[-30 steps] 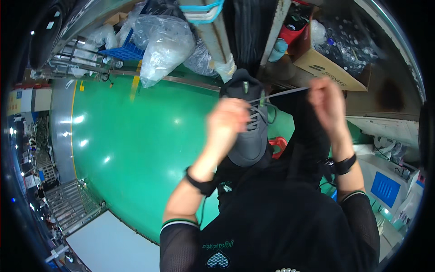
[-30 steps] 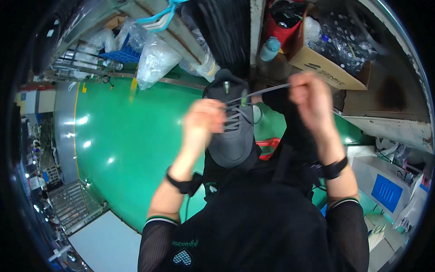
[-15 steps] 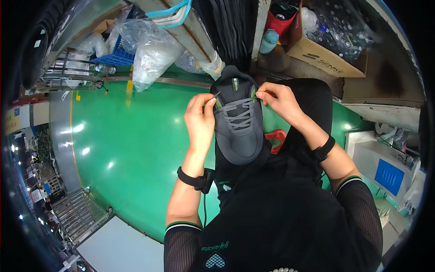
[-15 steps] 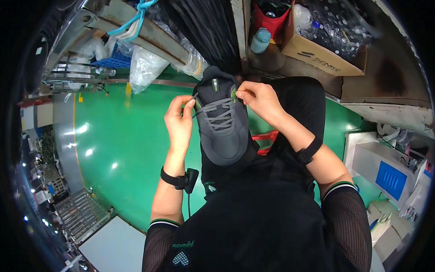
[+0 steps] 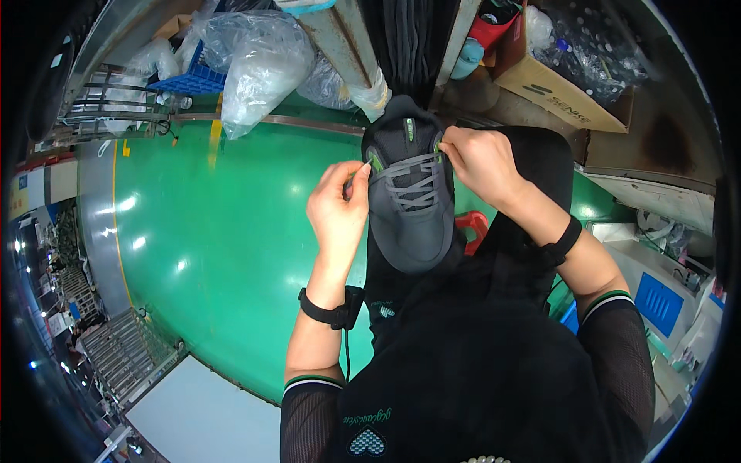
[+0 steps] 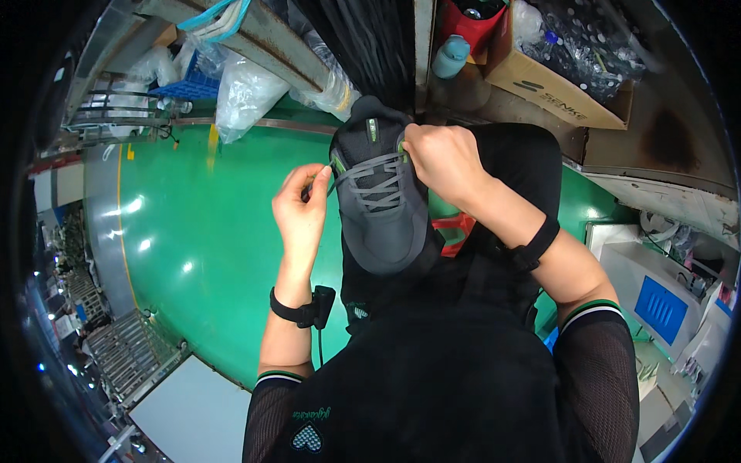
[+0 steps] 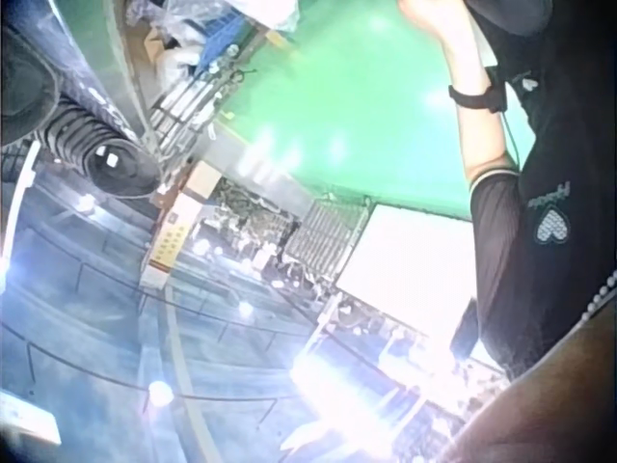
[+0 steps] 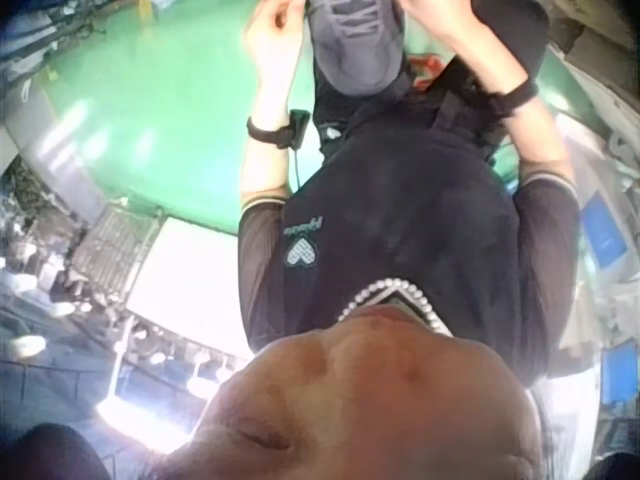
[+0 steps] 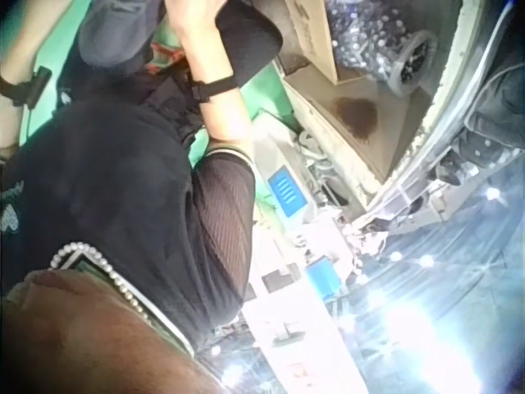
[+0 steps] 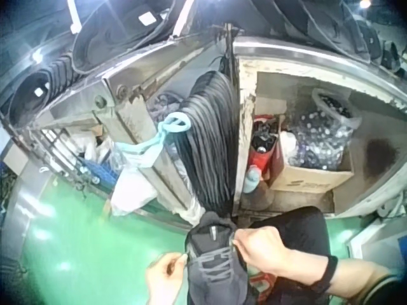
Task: Lacing up newly manufactured shoes at a factory workstation.
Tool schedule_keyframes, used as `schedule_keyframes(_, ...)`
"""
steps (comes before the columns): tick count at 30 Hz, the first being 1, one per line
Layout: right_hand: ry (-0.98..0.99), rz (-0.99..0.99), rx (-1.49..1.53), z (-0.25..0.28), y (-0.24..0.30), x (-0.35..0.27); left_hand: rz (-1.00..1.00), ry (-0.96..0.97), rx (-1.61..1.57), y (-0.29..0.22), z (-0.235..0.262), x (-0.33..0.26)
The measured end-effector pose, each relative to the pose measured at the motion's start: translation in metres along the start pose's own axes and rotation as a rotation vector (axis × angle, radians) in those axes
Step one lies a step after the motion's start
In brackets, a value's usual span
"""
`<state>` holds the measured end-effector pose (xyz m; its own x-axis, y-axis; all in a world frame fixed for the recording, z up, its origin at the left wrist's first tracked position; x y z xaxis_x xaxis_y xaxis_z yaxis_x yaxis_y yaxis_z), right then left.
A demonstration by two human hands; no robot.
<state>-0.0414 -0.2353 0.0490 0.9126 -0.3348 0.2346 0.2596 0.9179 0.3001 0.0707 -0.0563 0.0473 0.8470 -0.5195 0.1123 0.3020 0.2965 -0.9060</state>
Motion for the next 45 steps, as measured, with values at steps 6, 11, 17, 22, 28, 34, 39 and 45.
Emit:
schedule_keyframes(6,0.090,0.213,-0.316,-0.003,0.032,0.008,-0.363,0.073,0.439,-0.032,-0.010,0.004)
schedule_keyframes(11,0.125,0.436,-0.391,-0.009,0.047,0.016,-0.282,0.165,0.491,-0.027,-0.020,0.017)
schedule_keyframes(17,0.139,0.576,-0.321,-0.008,0.041,0.007,-0.071,0.456,0.391,-0.005,-0.033,0.046)
schedule_keyframes(22,0.094,0.269,-0.050,-0.005,0.005,0.001,-0.735,0.666,0.435,-0.059,-0.044,0.043)
schedule_keyframes(28,0.059,0.089,0.199,-0.006,0.000,-0.004,-0.583,0.981,0.345,-0.028,-0.060,0.053)
schedule_keyframes(34,-0.144,0.201,0.067,-0.006,0.015,-0.009,-0.505,1.065,0.328,-0.024,-0.064,0.060)
schedule_keyframes(39,0.274,-0.022,-0.026,-0.020,0.004,0.014,-0.206,1.141,0.580,-0.016,-0.078,0.070)
schedule_keyframes(45,0.822,-0.029,0.534,-0.046,-0.009,0.031,-0.069,1.338,0.822,-0.011,-0.111,0.073)
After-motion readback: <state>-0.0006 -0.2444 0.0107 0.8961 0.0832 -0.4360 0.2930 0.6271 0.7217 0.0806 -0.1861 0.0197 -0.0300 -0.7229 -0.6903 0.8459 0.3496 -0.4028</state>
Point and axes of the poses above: each hand's wrist, its own x-axis towards the middle knuckle, its own z-axis out of the back of the hand, y = z × x, the point moved 9 cm from there along x, towards the middle knuckle, and after that the axes turned 12 degrees about -x, right-handed, at the moved point
